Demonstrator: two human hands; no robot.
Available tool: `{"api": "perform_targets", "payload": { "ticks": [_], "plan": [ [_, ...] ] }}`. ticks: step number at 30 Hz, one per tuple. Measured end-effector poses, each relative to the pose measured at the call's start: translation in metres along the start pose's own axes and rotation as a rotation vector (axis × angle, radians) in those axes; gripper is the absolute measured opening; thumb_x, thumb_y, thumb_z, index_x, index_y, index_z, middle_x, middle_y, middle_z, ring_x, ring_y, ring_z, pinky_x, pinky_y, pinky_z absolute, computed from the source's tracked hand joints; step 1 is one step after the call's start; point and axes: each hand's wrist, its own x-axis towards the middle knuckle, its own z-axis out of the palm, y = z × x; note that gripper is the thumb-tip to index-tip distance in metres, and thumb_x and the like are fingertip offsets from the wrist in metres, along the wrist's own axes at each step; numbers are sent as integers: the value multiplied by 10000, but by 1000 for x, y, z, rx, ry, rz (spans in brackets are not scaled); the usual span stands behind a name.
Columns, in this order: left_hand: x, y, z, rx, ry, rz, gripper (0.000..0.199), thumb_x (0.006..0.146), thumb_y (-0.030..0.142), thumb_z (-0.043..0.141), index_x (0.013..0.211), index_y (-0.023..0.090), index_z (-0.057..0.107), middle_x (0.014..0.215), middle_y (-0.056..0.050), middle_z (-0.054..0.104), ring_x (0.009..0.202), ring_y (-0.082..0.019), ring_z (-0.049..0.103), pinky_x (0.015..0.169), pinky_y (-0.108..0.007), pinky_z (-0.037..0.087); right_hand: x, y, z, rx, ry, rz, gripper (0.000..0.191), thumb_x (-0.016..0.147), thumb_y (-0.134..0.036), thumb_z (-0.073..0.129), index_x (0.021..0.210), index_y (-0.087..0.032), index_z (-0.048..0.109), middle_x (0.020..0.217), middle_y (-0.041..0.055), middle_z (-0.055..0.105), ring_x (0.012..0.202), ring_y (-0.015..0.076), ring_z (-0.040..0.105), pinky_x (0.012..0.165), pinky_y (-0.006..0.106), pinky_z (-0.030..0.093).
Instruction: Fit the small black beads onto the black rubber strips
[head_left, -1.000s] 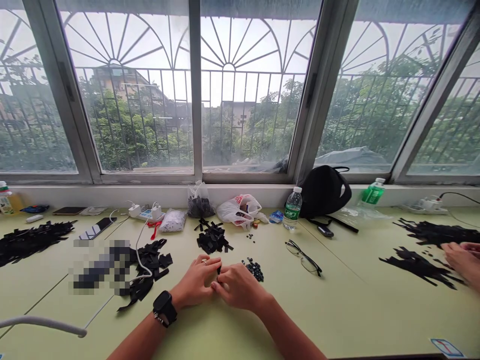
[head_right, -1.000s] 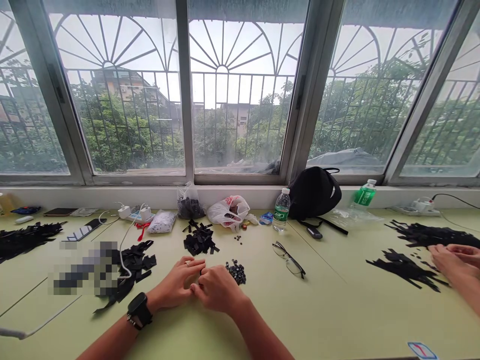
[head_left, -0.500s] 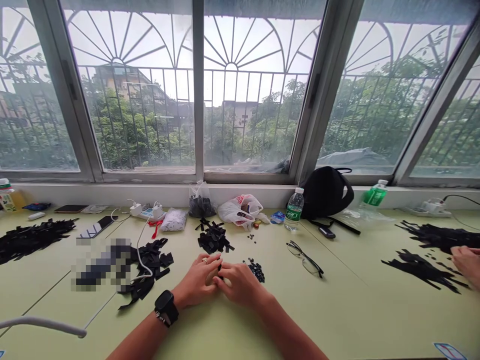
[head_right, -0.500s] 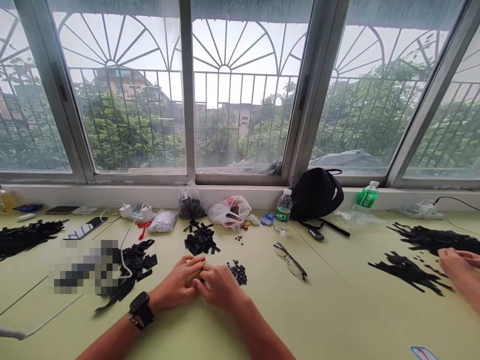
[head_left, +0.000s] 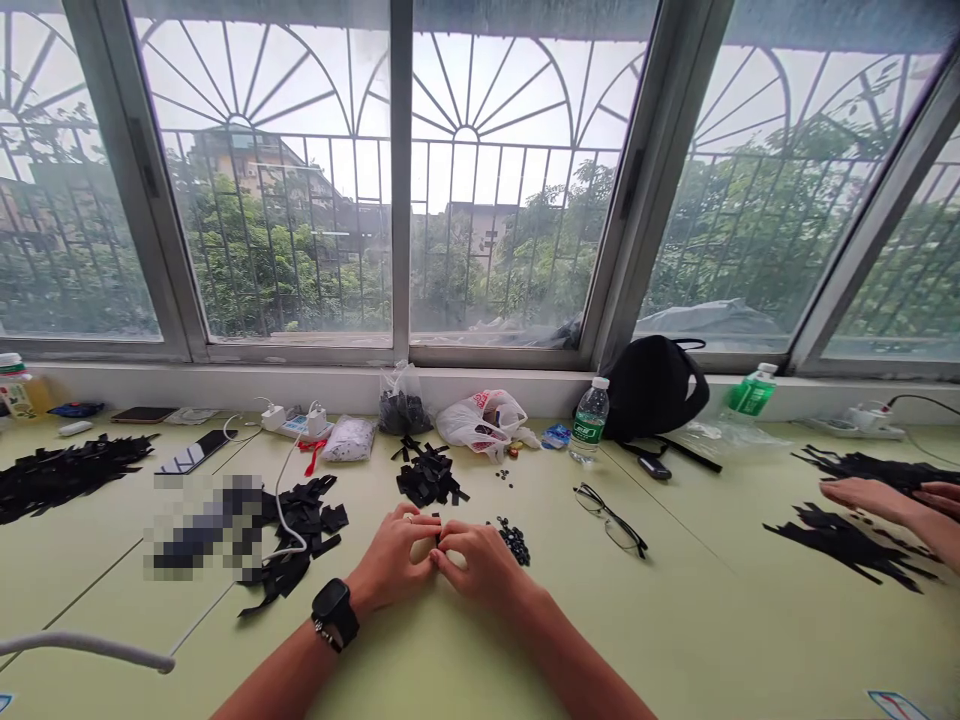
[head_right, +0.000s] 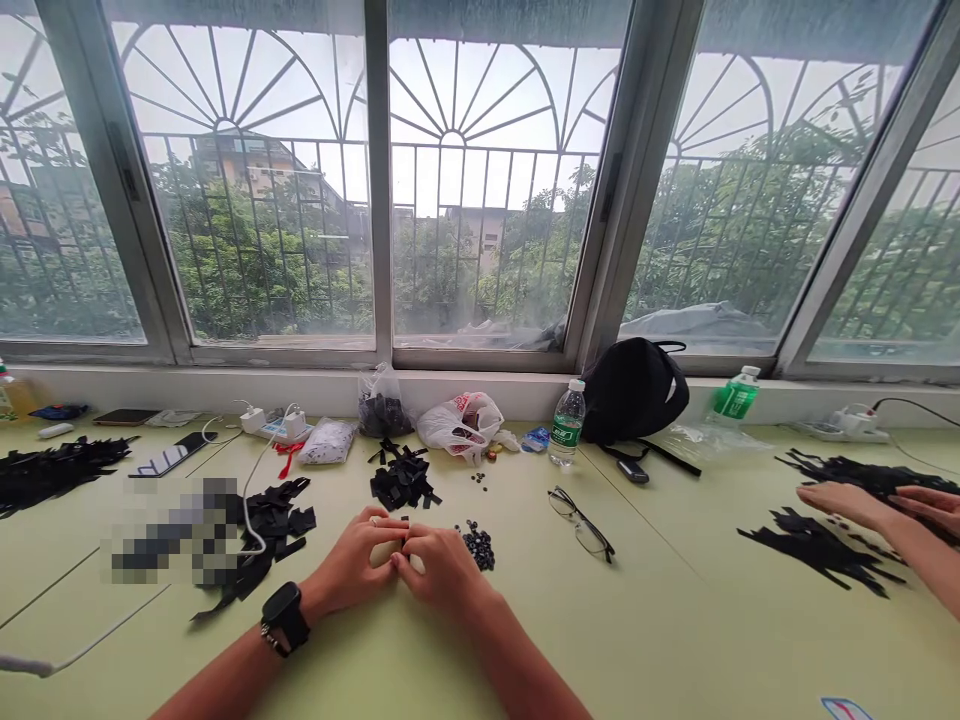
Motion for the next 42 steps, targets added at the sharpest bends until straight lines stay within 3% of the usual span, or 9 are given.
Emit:
{"api": "perform_targets", "payload": {
  "ticks": [6,15,21,25,28,35,39,42],
  "plan": [
    [0,-3,2,39,17,-30,280,814,194,650,1020,323,790,1200,18,754,1138,-270,558,990,-409,451,2,5,2,24,-18,83,204,919,-241,617,772,-228,757,802,-1,708,677,133,614,653,255,388],
    [0,-2,3,22,23,-23,291,820,198,647,1046,325,780,1204,23,753,1120,-269,559,989,-414,444,2,4,2,63,10,115,144,817,-107,585,783,-195,693,810,-6,670,686,126,566,665,241,370],
    [2,-4,2,-40,61,-34,195,842,206,656,923,304,803,1046,-4,795,1011,-264,612,943,-419,470,0,5,-1,117,-2,135,391,674,-3,510,945,-215,697,881,-10,677,680,128,551,652,227,392],
    [4,-7,3,-93,102,-67,150,855,222,668,862,287,803,906,-21,792,925,-255,621,870,-387,491,2,6,-3,201,-22,147,400,681,-27,545,987,-226,709,910,-10,687,630,116,527,637,228,418],
    [4,-10,6,-126,120,-113,130,863,247,671,860,263,800,856,-36,772,943,-259,618,848,-366,494,4,7,-3,265,3,188,297,744,-70,564,957,-209,718,871,1,693,617,119,525,612,233,419],
    [3,-12,11,-207,133,-159,157,841,210,640,900,227,784,906,-53,743,986,-251,630,853,-339,505,9,9,-3,421,109,283,161,875,-249,585,923,-184,724,730,-6,654,549,111,482,530,234,371],
    [3,-7,9,-247,143,-162,159,850,356,708,883,215,776,915,-61,747,943,-246,643,767,-304,514,11,10,-3,495,104,322,203,902,-327,580,925,-174,711,678,-5,618,532,117,504,510,234,392],
    [6,-6,8,-304,136,-201,291,902,451,662,834,189,770,834,-51,739,763,-196,630,651,-268,478,12,12,-4,506,156,339,211,903,-360,586,951,-181,686,797,20,668,532,109,506,505,237,412]
  ]
}}
